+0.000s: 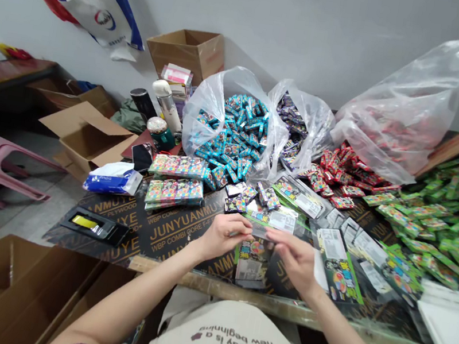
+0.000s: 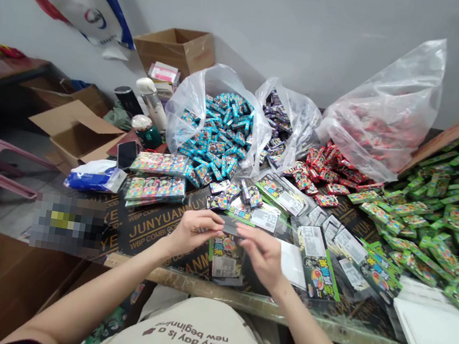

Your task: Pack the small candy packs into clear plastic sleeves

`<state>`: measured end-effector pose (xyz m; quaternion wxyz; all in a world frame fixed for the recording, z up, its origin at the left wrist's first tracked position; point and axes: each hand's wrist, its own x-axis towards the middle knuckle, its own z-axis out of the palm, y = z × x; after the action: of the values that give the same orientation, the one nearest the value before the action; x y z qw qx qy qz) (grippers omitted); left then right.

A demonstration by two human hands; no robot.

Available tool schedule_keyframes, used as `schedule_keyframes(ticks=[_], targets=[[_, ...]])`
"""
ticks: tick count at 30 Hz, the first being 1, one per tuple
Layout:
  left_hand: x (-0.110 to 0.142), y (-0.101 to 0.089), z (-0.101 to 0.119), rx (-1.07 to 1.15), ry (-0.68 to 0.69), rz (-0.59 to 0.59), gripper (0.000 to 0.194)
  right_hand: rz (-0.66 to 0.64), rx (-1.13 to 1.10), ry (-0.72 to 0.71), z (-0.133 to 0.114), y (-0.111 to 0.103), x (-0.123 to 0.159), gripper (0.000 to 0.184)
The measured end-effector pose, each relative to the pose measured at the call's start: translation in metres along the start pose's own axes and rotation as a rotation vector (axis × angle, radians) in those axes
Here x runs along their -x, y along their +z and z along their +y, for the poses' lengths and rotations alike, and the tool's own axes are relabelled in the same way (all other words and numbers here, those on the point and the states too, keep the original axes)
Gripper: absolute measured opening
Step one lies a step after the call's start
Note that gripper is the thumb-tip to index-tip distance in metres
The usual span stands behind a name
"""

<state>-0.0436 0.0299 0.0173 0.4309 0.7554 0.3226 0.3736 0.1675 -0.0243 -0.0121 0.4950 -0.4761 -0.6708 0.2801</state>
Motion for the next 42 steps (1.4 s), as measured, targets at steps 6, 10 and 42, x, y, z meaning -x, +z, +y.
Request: schedule_keyframes(ticks=[6, 10, 42], targets=[[0.031, -0.035, -0.06, 0.114, -0.297, 0.624, 0.018, 0.103, 0.249, 0.046, 0.059, 0.031, -0.066, 0.044], [0.079, -0.054, -0.099, 0.043, -0.515, 0.985, 0.025, -0.063, 0.542, -0.057, 0.09, 0.082, -0.11, 0.051], [0.017, 0.009, -0.057, 0.365, -0.528, 0.045, 0.05, -0.083, 0.333, -0.117, 0.018, 0.034, -0.025, 0.075]])
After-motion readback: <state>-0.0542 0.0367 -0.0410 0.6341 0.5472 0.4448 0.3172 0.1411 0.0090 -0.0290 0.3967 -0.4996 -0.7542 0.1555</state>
